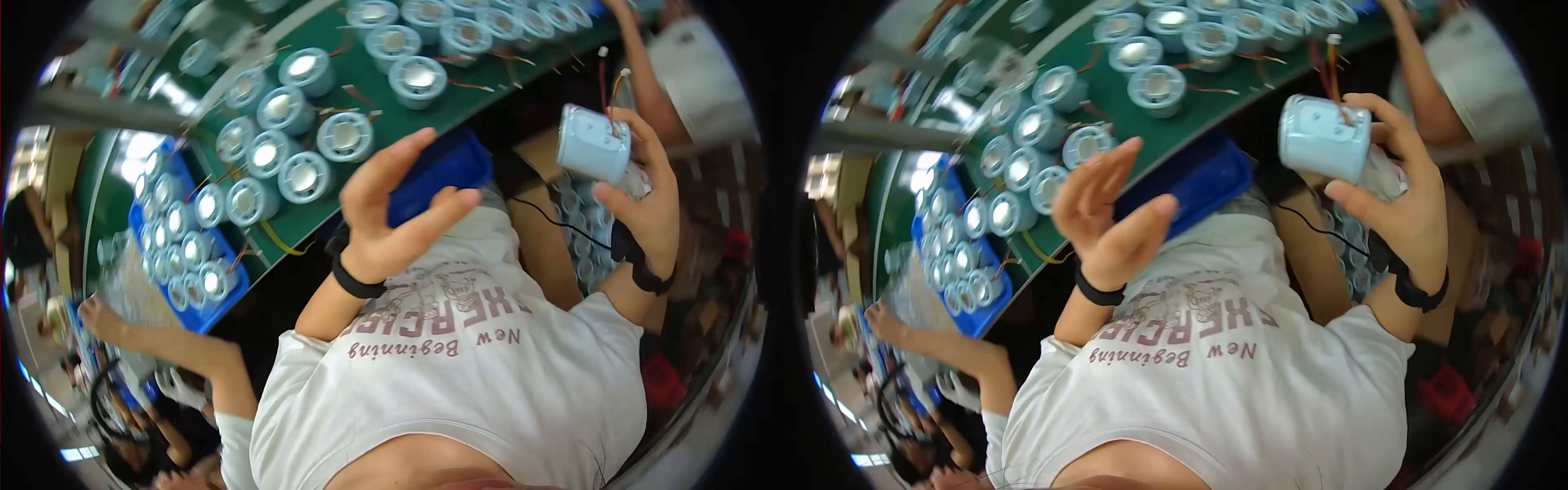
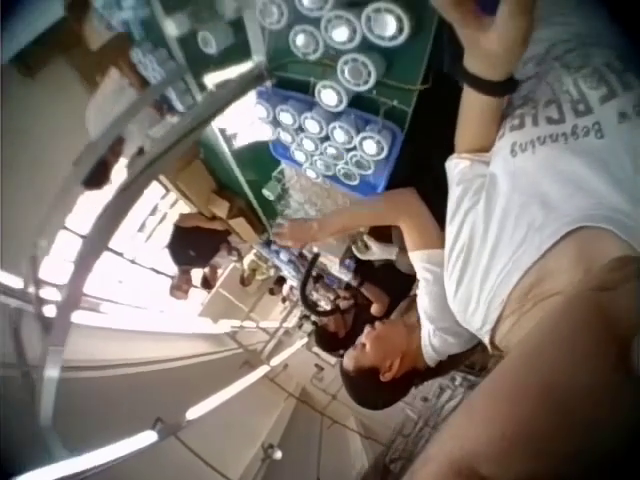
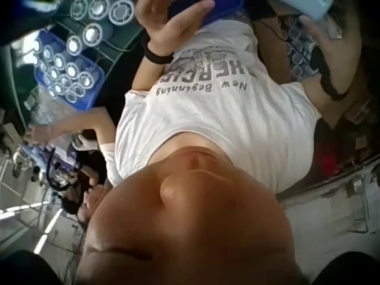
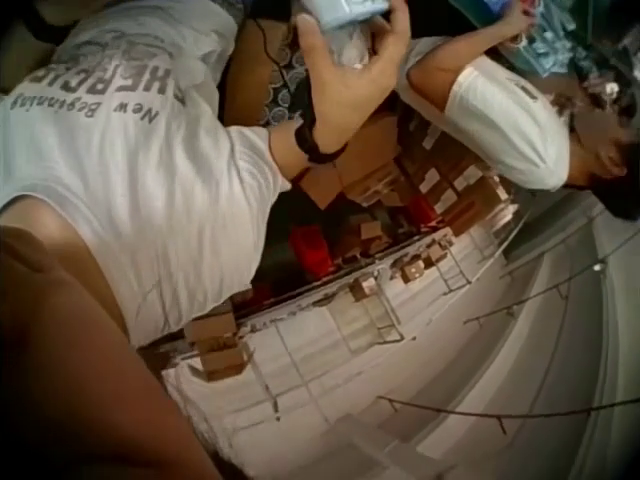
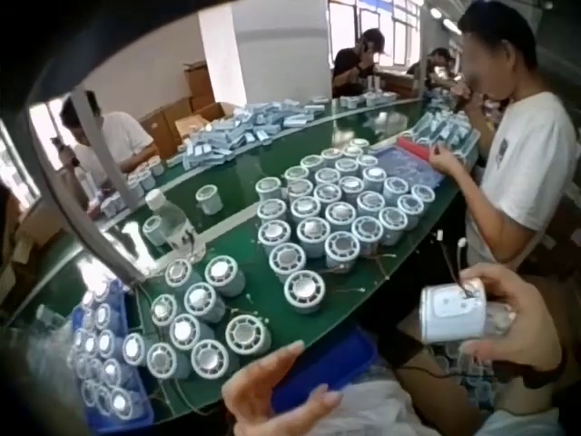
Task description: The person picks up a component from the table, wipes it with a cloth, and places it into a cardboard box, repeating this process for several more components.
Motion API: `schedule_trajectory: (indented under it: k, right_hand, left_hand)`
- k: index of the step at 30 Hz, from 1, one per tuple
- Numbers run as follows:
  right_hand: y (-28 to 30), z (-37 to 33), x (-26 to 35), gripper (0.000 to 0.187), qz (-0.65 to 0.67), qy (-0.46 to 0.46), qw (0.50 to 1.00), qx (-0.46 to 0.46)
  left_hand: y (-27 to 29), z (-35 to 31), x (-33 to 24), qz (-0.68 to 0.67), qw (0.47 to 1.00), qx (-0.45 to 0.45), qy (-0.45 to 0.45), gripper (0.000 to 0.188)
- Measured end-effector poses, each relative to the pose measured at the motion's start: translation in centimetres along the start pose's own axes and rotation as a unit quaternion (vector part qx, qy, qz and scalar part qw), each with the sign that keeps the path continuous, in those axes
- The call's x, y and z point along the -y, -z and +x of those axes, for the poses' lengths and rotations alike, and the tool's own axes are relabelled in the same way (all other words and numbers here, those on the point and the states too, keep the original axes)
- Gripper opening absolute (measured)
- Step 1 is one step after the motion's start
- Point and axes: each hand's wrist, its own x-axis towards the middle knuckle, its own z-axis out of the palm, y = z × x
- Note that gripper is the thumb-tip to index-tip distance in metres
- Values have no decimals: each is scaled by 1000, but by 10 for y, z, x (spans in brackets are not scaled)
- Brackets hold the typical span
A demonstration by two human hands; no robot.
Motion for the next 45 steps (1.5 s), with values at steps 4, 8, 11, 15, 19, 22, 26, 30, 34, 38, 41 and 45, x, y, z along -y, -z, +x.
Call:
schedule_trajectory:
  k: [4,8,11,15,19,22,26,30,34,38,41,45]
  right_hand:
    - [52,-105,-45,68,-134,-210,929,-272]
    - [82,-221,-135,58,-231,-425,813,-323]
    - [93,-288,-225,51,-238,-528,765,-281]
    - [78,-263,-260,50,-302,-560,722,-273]
    - [85,-290,-327,55,-311,-558,705,-309]
    - [83,-269,-317,48,-353,-543,704,-291]
    - [102,-249,-261,44,-550,-357,705,-271]
    - [27,-45,-47,31,-116,-144,929,-320]
    - [-13,99,46,22,-322,267,893,-166]
    - [-82,242,112,32,-288,263,921,23]
    - [-124,369,101,53,-385,216,886,141]
    - [-144,520,20,103,-433,168,850,248]
  left_hand:
    - [-22,-3,-6,-61,998,20,-3,27]
    - [-41,-6,-12,-141,989,41,13,25]
    - [-56,-7,-16,-174,983,52,23,25]
    - [-64,-9,-14,-162,983,85,23,26]
    - [-70,-9,-13,-180,979,78,63,28]
    - [-59,-4,-22,-158,980,98,68,31]
    - [-49,2,-1,-151,980,118,48,39]
    - [-39,3,2,-189,976,91,53,42]
    - [-12,0,6,-180,980,53,61,41]
    - [21,-2,-1,-189,976,20,109,44]
    - [43,-2,-5,-226,962,9,152,39]
    - [61,0,-2,-247,956,-25,156,35]
